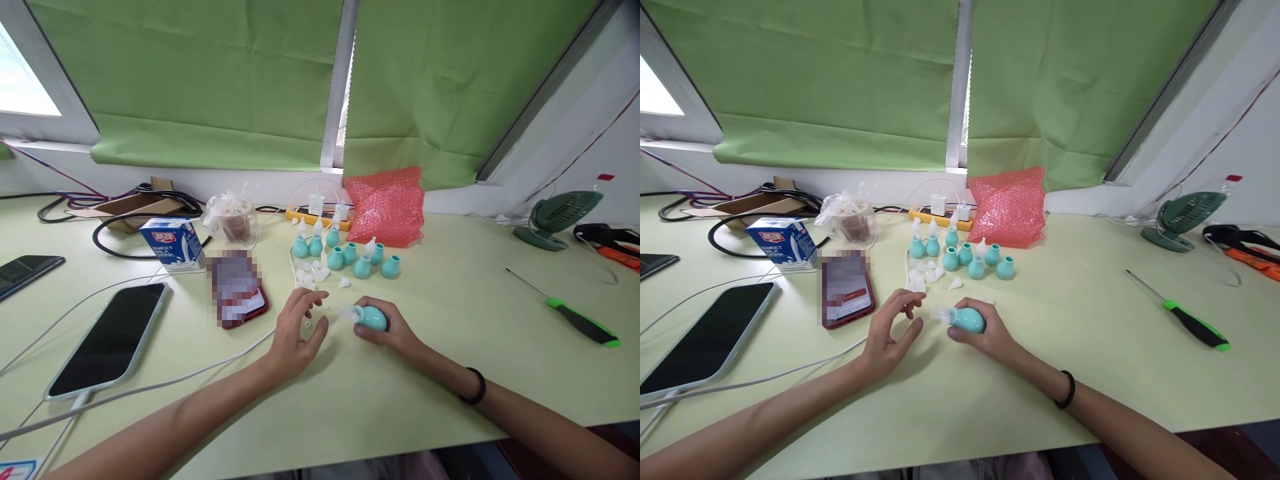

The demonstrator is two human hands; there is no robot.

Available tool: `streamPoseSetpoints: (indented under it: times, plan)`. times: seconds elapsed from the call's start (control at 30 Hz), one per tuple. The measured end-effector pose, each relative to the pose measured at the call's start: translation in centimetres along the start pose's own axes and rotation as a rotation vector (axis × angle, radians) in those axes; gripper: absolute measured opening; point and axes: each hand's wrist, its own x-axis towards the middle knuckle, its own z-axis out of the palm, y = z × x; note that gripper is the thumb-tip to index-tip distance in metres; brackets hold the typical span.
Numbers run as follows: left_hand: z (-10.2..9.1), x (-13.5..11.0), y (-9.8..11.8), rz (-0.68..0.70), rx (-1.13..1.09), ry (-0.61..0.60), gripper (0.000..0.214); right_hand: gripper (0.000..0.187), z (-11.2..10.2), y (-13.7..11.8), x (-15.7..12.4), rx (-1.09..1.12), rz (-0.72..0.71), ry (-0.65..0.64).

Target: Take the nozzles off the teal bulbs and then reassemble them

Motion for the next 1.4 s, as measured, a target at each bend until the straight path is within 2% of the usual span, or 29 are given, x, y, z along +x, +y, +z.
streamPoseSetpoints:
  times: [0.1, 0.17, 0.23, 0.33, 0.43, 0.63, 0.77, 0.93, 1.03, 1.17, 1.3, 1.4]
  plan:
    - [0.4, 0.0, -0.3, -0.088, 0.106, 0.014, 0.018, 0.025, -0.3, 0.7, 0.6, 0.093, 0.035, 0.104]
    - [0.5, -0.1, -0.4, -0.147, 0.16, -0.049, 0.013, 0.024, -0.3, 1.0, 0.8, 0.146, 0.022, 0.122]
    - [0.6, -0.4, -0.2, -0.169, 0.226, -0.149, 0.009, 0.022, -0.3, 1.2, 0.8, 0.185, 0.012, 0.095]
    - [0.8, -0.7, 0.0, -0.126, 0.423, -0.318, 0.01, 0.021, -0.2, 1.2, 0.6, 0.228, 0.02, 0.021]
    - [1.0, -0.6, 0.2, -0.071, 0.546, -0.402, 0.013, 0.02, -0.1, 1.2, 0.4, 0.243, 0.035, -0.006]
    - [0.9, -0.2, 0.0, 0.045, 0.431, -0.332, 0.03, 0.023, 0.0, 1.2, 0.5, 0.232, 0.053, 0.031]
    - [0.9, 0.2, -0.6, 0.069, 0.543, -0.273, 0.045, 0.024, 0.0, 1.2, 0.6, 0.217, 0.056, 0.029]
    - [1.1, 1.8, -2.3, 0.021, 0.721, -0.181, 0.05, 0.022, 0.1, 1.3, 0.5, 0.244, 0.047, 0.019]
    - [1.5, 2.6, -3.3, 0.027, 0.788, -0.209, 0.05, 0.021, 0.1, 1.3, 0.5, 0.241, 0.041, 0.015]
    - [1.9, 2.6, -4.1, 0.038, 0.829, -0.316, 0.036, 0.02, 0.1, 1.3, 0.6, 0.233, 0.043, 0.011]
    - [1.9, 2.3, -4.4, 0.144, 0.822, -0.412, 0.034, 0.02, 0.1, 1.3, 0.6, 0.23, 0.055, 0.013]
    - [1.9, 2.3, -4.7, 0.254, 0.815, -0.41, 0.032, 0.022, 0.1, 1.3, 0.6, 0.216, 0.066, 0.026]
